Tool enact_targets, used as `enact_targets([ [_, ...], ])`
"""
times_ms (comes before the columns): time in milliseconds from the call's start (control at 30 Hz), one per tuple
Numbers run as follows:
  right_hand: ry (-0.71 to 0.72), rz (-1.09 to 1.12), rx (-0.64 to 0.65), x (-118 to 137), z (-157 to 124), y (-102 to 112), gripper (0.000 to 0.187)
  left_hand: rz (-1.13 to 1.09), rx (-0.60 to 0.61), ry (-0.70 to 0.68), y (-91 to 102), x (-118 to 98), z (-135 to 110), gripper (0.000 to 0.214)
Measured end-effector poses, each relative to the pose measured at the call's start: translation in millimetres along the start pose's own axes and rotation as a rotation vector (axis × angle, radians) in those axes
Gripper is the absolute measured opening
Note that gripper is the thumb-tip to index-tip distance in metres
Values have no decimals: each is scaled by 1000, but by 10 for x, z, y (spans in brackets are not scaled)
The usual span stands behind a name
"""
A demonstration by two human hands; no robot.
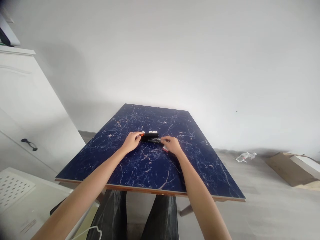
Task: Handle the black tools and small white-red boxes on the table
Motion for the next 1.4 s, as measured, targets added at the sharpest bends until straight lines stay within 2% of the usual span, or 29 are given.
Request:
enact_targets([
  [133, 40, -38, -3, 31, -4, 19, 22, -8, 6, 3, 5, -5, -4, 38],
  [233, 90, -144, -90, 60, -34, 126, 18, -5, 12, 11, 4, 0, -6, 38],
  [333, -45, -304, -195, 90, -102, 273, 17, 7, 32, 5, -1, 9, -10, 42],
  [433, -145, -386, -200, 177, -176, 320, 13, 15, 41, 6, -8, 16, -15, 50],
  [533, -127, -395, -197, 347, -219, 222, 15, -1, 38, 30, -22, 21, -14, 50],
  [667, -25, -341, -238, 603, -247, 10, 23, -43, 59, 25, -41, 33, 19, 49],
  [800, 8, -280, -227, 701, -258, -85, 28, -70, 57, 18, -24, 50, 58, 50],
  [933, -32, -218, -219, 600, -227, 4, 25, -3, 32, 2, -53, -61, 2, 53],
  [1033, 15, -320, -228, 442, -226, 140, 13, 14, 150, -101, -137, -227, -79, 56],
  [1100, 86, -392, -114, 316, -259, 225, 13, 14, 216, -184, -153, -286, -101, 46],
  [1167, 119, -409, 17, 196, -310, 299, 22, 36, 172, -200, -90, -246, -81, 38],
  [1267, 152, -377, 153, 91, -370, 375, 33, 90, 61, -100, 93, -35, -22, 40],
  [1333, 143, -362, 172, 77, -378, 404, 39, 129, 85, -36, 184, 99, -3, 44],
  [1400, 89, -357, 97, 96, -365, 433, 42, 134, 143, -19, 209, 149, -6, 37],
])
Point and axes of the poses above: each hand's wrist, its own z-axis towards the middle knuckle, its own y-axis out of the back of the hand, x = y × z, the point moved 1 cm from there along z, towards the middle knuckle, and after that the axes turned 14 degrees about -z, right-handed, at the moved point
